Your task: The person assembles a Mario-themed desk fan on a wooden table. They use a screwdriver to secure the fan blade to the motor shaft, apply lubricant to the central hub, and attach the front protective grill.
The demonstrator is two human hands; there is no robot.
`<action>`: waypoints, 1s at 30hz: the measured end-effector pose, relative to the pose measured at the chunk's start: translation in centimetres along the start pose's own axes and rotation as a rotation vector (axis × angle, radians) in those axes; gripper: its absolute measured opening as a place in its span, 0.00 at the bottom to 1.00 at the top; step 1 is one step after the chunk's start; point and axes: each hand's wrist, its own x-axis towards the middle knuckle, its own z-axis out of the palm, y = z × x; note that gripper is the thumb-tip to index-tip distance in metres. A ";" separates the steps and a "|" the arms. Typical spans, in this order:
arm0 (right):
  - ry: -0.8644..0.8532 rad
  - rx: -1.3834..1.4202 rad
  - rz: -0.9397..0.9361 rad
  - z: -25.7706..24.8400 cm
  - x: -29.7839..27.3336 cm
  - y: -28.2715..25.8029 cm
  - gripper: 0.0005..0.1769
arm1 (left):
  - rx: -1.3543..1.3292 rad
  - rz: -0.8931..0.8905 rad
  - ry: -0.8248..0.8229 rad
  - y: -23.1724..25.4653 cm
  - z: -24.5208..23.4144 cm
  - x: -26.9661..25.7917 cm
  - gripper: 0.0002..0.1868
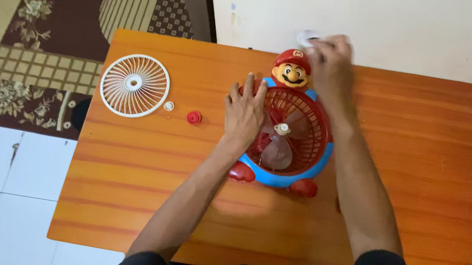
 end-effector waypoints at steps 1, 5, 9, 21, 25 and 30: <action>0.004 0.003 -0.132 1.1 0.4 -0.4 0.11 | 0.004 -0.028 -0.008 0.1 -0.1 0.1 0.34; 0.052 0.105 -0.385 5.8 0.8 1.4 0.09 | -0.049 -0.090 -0.080 -0.5 -0.5 0.0 0.34; -0.223 0.076 0.169 5.4 -2.4 6.3 0.11 | -0.084 -0.134 -0.112 -0.3 -1.7 -0.6 0.34; -0.319 0.728 0.694 0.3 -14.4 7.5 0.32 | -0.301 -0.242 -0.053 -3.7 -0.5 -1.9 0.34; -0.156 0.666 0.643 -1.5 -16.2 0.3 0.38 | -0.404 -0.180 0.069 -3.7 0.8 -2.3 0.31; 0.064 0.444 0.252 -5.9 -13.0 -7.9 0.34 | -0.790 -0.128 0.176 -2.2 4.8 -3.5 0.33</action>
